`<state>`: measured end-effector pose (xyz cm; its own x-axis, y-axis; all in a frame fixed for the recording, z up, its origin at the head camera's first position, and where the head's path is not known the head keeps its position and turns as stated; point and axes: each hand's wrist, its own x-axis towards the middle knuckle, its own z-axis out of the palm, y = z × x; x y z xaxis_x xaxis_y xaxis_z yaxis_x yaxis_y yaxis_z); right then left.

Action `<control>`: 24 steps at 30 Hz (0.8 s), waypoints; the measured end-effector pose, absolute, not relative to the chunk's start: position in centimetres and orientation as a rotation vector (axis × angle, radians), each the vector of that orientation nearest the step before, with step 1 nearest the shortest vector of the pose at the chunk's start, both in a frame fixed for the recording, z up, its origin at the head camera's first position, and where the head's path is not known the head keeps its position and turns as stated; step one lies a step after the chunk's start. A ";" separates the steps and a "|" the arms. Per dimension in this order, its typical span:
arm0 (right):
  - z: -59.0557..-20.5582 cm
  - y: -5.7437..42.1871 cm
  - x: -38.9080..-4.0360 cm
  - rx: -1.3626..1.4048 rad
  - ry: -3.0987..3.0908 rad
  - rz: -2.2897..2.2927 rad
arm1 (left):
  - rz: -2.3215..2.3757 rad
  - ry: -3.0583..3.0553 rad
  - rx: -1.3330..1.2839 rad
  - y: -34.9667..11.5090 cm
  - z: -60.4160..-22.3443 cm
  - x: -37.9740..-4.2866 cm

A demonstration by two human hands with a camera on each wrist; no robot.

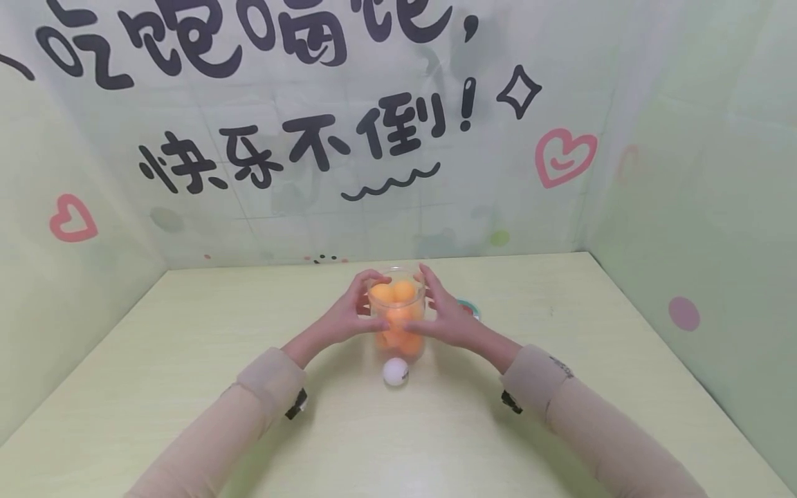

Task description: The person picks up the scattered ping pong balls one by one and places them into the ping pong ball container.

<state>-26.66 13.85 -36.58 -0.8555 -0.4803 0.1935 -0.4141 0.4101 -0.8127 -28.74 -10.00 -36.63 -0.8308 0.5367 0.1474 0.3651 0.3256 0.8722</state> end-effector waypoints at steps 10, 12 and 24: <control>-36.1 15.3 -22.6 -1.107 2.849 -0.601 | 1.510 2.414 0.806 -10.1 -36.5 -28.7; -36.5 14.7 -21.6 -1.267 2.860 -0.498 | 1.513 2.415 0.812 -10.2 -36.4 -28.6; -39.3 11.7 -21.3 -1.860 2.869 -0.221 | 1.534 2.406 0.829 -10.0 -36.6 -28.6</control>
<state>-21.27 11.74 -39.30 -0.3821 -0.8728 0.3038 -0.9090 0.4142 0.0469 -28.55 -10.03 -36.58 -0.8312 0.5357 0.1489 0.3611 0.3164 0.8772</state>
